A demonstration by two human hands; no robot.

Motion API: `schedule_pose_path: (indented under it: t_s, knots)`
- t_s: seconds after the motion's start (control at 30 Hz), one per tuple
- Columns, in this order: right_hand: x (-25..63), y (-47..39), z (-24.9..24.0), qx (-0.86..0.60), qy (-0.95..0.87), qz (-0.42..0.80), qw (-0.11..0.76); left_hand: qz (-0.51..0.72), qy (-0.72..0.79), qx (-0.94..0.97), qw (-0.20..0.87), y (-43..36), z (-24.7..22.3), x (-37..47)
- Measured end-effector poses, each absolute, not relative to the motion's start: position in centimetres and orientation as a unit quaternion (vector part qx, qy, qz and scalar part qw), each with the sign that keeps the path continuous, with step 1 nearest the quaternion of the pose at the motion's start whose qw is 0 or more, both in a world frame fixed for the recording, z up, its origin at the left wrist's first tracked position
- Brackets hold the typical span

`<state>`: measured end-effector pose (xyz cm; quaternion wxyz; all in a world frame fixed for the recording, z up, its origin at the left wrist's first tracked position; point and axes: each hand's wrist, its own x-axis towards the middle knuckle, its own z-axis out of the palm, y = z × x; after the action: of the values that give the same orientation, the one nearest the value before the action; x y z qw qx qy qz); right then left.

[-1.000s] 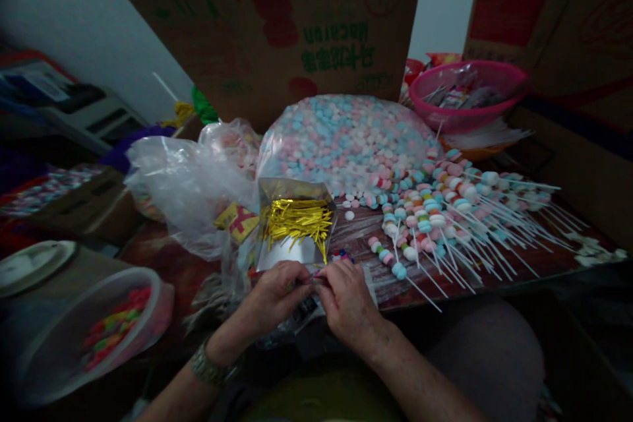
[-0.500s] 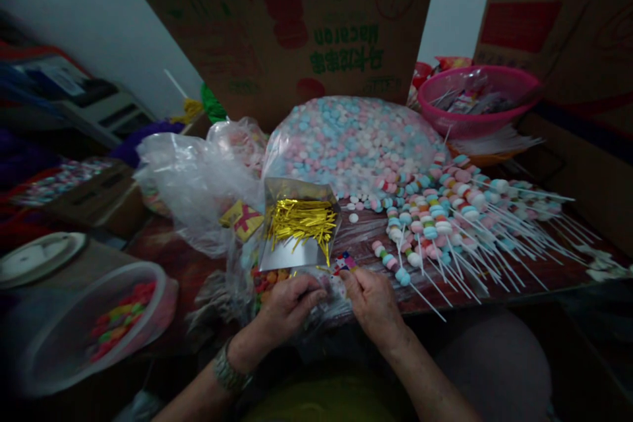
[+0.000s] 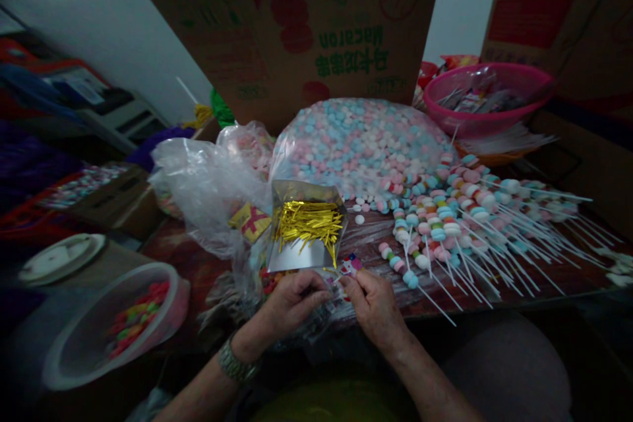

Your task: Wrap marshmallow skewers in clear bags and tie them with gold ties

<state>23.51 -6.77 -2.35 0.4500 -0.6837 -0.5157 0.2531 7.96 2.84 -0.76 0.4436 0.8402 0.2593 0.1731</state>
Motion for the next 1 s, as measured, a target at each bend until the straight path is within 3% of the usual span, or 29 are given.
schedule_pose_path:
  t_s: [0.1, 0.23, 0.3, 0.37, 0.43, 0.53, 0.7, 0.77, 0.87, 1.0]
  knots:
    - [24.6, -7.4, -2.8, -0.738, -0.523, 0.176, 0.388, 0.194, 0.26, 0.856, 0.403, 3.1, -1.0, 7.4]
    - [27.5, -9.6, -3.7, -0.834, -0.536, -0.022, 0.129, 0.25, 0.248, 0.849, 0.393, 3.9, -0.8, 6.3]
    - [28.9, -10.9, -4.6, -0.857, -0.512, -0.053, 0.03, 0.271, 0.224, 0.857, 0.376, 4.3, -0.4, 5.8]
    - [30.1, -12.0, -5.4, -0.866, -0.499, -0.031, 0.015, 0.286, 0.198, 0.871, 0.347, 4.7, 0.1, 5.4]
    - [31.1, -12.8, -5.9, -0.864, -0.494, 0.021, 0.092, 0.295, 0.174, 0.887, 0.311, 5.1, 0.5, 5.2]
    - [31.8, -13.5, -5.2, -0.821, -0.455, 0.161, 0.306, 0.295, 0.137, 0.912, 0.25, 5.4, 1.0, 5.2]
    - [28.8, -11.9, -1.6, -0.629, -0.234, 0.448, 0.591, 0.277, 0.101, 0.935, 0.194, 4.7, 0.7, 6.4]
    - [26.7, -10.2, -0.3, -0.55, -0.168, 0.51, 0.64, 0.281, 0.1, 0.934, 0.197, 4.1, 0.5, 7.0]
    - [24.2, -7.8, 0.5, -0.499, -0.143, 0.567, 0.64, 0.273, 0.11, 0.934, 0.204, 3.2, 0.2, 7.6]
    - [23.1, -6.5, -0.5, -0.548, -0.167, 0.515, 0.637, 0.239, 0.228, 0.894, 0.304, 2.5, -0.1, 7.8]
